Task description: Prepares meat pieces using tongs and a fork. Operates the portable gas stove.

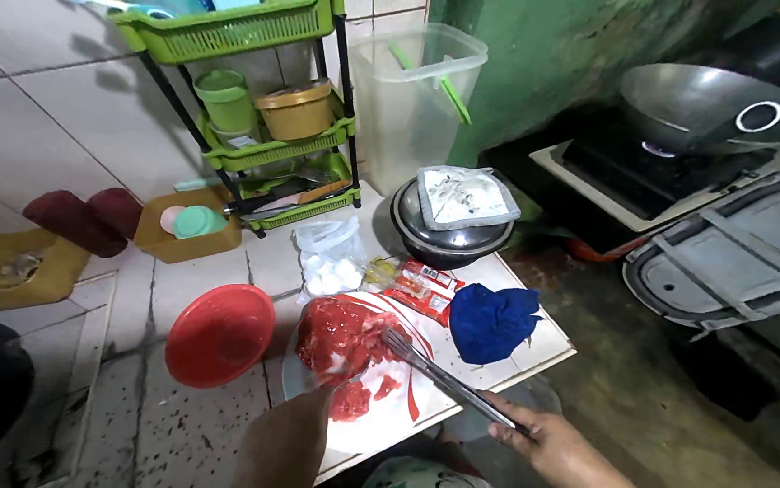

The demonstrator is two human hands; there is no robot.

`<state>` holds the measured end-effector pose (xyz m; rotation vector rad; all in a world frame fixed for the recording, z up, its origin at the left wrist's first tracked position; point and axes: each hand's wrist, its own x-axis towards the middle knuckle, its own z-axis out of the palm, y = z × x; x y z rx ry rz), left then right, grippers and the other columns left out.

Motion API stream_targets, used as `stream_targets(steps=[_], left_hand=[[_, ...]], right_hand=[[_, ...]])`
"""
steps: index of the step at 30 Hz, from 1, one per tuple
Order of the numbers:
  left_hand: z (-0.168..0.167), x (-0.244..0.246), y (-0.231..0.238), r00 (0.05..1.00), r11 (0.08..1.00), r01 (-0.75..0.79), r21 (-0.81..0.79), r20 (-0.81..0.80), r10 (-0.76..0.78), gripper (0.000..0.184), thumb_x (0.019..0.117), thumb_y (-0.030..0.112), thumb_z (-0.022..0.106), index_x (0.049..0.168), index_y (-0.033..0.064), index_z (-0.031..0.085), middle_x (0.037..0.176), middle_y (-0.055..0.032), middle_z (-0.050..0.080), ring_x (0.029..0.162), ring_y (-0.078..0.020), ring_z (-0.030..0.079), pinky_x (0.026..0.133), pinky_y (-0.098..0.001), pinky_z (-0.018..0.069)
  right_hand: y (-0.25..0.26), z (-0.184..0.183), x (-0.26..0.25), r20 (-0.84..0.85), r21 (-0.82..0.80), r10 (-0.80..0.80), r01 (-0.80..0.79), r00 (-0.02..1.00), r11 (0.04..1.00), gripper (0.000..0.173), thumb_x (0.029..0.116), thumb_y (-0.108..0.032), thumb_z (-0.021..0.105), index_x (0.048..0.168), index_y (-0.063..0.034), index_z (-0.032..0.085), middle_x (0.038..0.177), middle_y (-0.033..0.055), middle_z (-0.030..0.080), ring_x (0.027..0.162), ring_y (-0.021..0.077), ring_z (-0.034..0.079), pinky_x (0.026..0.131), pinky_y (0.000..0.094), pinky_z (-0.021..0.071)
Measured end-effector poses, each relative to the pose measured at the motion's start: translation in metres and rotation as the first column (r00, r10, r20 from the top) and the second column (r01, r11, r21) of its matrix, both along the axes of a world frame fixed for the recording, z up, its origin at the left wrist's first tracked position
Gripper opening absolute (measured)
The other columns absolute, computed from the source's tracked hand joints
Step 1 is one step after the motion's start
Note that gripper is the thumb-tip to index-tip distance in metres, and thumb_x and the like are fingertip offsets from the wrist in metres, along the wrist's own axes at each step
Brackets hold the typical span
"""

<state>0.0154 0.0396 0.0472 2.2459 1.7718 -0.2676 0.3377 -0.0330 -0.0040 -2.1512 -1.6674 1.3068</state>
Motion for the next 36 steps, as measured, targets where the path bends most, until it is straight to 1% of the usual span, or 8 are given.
stream_targets(steps=[5, 7, 11, 14, 17, 25, 30, 36], left_hand=[[0.038, 0.012, 0.013, 0.991, 0.955, -0.131, -0.267, -0.068, 0.117, 0.042, 0.1133, 0.027, 0.036, 0.142, 0.0097, 0.061, 0.125, -0.0217, 0.069, 0.117, -0.0403, 0.066, 0.099, -0.0545, 0.0489], [0.024, 0.003, 0.013, 0.994, 0.98, -0.106, -0.171, -0.033, 0.102, 0.039, 0.1122, 0.028, 0.041, 0.136, 0.011, 0.067, 0.114, -0.0204, 0.073, 0.106, -0.0392, 0.07, 0.091, -0.0535, 0.0527], [0.007, -0.018, 0.013, 0.997, 0.994, -0.049, -0.098, 0.051, 0.055, 0.034, 0.1106, 0.029, 0.044, 0.124, 0.0121, 0.071, 0.097, -0.0174, 0.073, 0.091, -0.0382, 0.072, 0.077, -0.0568, 0.0558], [0.001, -0.028, 0.01, 0.991, 0.996, -0.064, -0.06, 0.111, 0.071, 0.032, 0.1098, 0.028, 0.047, 0.119, 0.01, 0.072, 0.094, -0.0173, 0.074, 0.087, -0.0384, 0.072, 0.074, -0.0585, 0.0552], [-0.003, -0.035, 0.01, 0.988, 0.996, -0.075, -0.044, 0.134, 0.08, 0.033, 0.1099, 0.027, 0.047, 0.121, 0.0086, 0.072, 0.096, -0.0184, 0.074, 0.089, -0.0395, 0.073, 0.076, -0.0596, 0.0555], [-0.005, -0.046, 0.019, 0.974, 0.98, -0.164, -0.112, 0.14, 0.179, 0.036, 0.1112, 0.029, 0.044, 0.127, 0.0083, 0.069, 0.102, -0.0198, 0.073, 0.095, -0.0399, 0.071, 0.083, -0.0593, 0.0538], [-0.014, -0.058, 0.02, 0.96, 0.965, -0.225, -0.137, 0.139, 0.244, 0.038, 0.1117, 0.031, 0.042, 0.13, 0.0093, 0.067, 0.103, -0.0198, 0.072, 0.096, -0.039, 0.07, 0.085, -0.0589, 0.053], [-0.012, -0.06, 0.012, 0.946, 0.967, -0.222, -0.126, 0.213, 0.245, 0.037, 0.111, 0.028, 0.044, 0.13, 0.0069, 0.068, 0.104, -0.0202, 0.073, 0.096, -0.0387, 0.071, 0.086, -0.0584, 0.0532]], right_hand=[[-0.012, 0.002, -0.007, 0.035, 0.13, 0.045, -0.049, 0.998, 0.99, 0.05, 0.1041, -0.032, 0.061, 0.153, -0.0266, 0.053, 0.13, 0.015, 0.07, 0.115, 0.0352, 0.069, 0.099, 0.0597, 0.0517], [-0.014, 0.004, -0.012, 0.069, 0.156, 0.068, -0.078, 0.995, 0.985, 0.048, 0.1049, -0.033, 0.059, 0.152, -0.0272, 0.054, 0.129, 0.0154, 0.071, 0.113, 0.0366, 0.07, 0.097, 0.0615, 0.0526], [-0.015, 0.0, -0.022, 0.273, 0.257, 0.092, -0.165, 0.958, 0.952, 0.044, 0.1046, -0.032, 0.058, 0.149, -0.0331, 0.057, 0.115, 0.016, 0.074, 0.092, 0.0381, 0.074, 0.075, 0.0622, 0.0577], [-0.016, 0.005, -0.028, 0.388, 0.303, 0.112, -0.242, 0.915, 0.922, 0.048, 0.1002, -0.022, 0.063, 0.147, -0.0336, 0.059, 0.107, 0.0188, 0.074, 0.086, 0.0412, 0.073, 0.067, 0.0599, 0.0577], [-0.015, 0.013, -0.032, 0.452, 0.291, 0.146, -0.301, 0.88, 0.908, 0.052, 0.0979, -0.018, 0.066, 0.147, -0.0338, 0.059, 0.108, 0.0203, 0.074, 0.091, 0.0437, 0.073, 0.07, 0.0598, 0.0585], [-0.004, 0.041, -0.044, 0.404, 0.101, 0.208, -0.27, 0.891, 0.958, 0.051, 0.1038, -0.016, 0.057, 0.153, -0.0288, 0.052, 0.131, 0.0223, 0.068, 0.115, 0.0446, 0.067, 0.09, 0.0587, 0.0547], [-0.012, 0.031, -0.041, 0.469, 0.181, 0.208, -0.324, 0.858, 0.928, 0.052, 0.1015, -0.018, 0.061, 0.151, -0.0331, 0.054, 0.12, 0.0213, 0.072, 0.103, 0.0454, 0.07, 0.079, 0.0594, 0.0577], [-0.013, 0.029, -0.041, 0.434, 0.156, 0.177, -0.268, 0.883, 0.951, 0.053, 0.1005, -0.021, 0.062, 0.151, -0.0337, 0.054, 0.121, 0.0201, 0.071, 0.104, 0.0449, 0.07, 0.08, 0.0611, 0.0571]])
